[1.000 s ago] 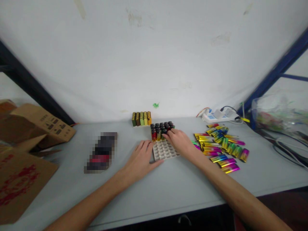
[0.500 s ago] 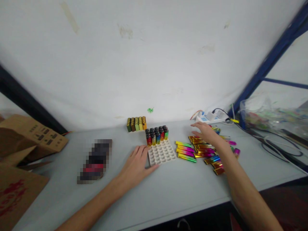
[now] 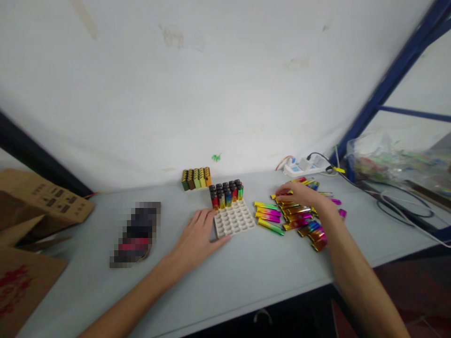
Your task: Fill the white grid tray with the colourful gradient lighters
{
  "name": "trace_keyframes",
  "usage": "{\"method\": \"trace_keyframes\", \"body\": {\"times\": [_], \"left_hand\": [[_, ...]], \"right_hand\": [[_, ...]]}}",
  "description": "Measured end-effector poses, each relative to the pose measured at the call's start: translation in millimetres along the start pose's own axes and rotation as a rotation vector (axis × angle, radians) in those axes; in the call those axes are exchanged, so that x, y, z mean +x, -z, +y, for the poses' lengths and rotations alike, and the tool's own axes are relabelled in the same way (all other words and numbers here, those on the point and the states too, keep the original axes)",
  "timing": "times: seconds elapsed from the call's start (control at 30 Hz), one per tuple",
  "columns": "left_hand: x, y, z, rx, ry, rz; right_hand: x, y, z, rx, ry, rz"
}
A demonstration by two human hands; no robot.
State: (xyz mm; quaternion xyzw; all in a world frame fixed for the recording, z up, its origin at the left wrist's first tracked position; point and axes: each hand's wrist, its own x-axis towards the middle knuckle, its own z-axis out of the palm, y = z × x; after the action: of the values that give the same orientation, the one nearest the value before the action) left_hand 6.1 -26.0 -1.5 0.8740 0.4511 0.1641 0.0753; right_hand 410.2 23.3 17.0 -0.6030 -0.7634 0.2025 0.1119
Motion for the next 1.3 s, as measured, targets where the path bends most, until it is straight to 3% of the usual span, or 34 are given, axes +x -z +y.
{"method": "trace_keyframes", "body": {"times": [0.1, 0.2, 0.53, 0.7, 0.9, 1.1, 1.2, 1.3], "left_hand": [[0, -0.4, -1, 0.003, -0.007, -0.005], [0, 0.1, -1, 0.001, -0.011, -0.004], [0, 1.0, 0, -0.011, -0.025, 0.016], [0, 2.1, 1, -0.027, -0.014, 0.012], [0, 1.9, 2, -0.024, -0.007, 0.018], [0, -0.6, -1, -0.021, -0.022, 0.021], [0, -1.5, -3, -0.019, -0.029, 0.021], [0, -1.1, -3, -0.020, -0.022, 0.018]], "right_hand": [[4, -4, 0, -0.077, -0.007, 0.021], [7, -8, -9, -0.121, 0.089, 0.134], [4, -19, -78, 0.333, 0.178, 0.464], [4, -25, -96, 0.666, 0.186, 0.412], [6, -26, -100, 0.585, 0.256, 0.532], [3, -34, -115, 0.846, 0.320, 0.296], [0, -35, -123, 0.869, 0.255, 0.349], [-4, -32, -133, 0.731, 0.178, 0.485]]}}
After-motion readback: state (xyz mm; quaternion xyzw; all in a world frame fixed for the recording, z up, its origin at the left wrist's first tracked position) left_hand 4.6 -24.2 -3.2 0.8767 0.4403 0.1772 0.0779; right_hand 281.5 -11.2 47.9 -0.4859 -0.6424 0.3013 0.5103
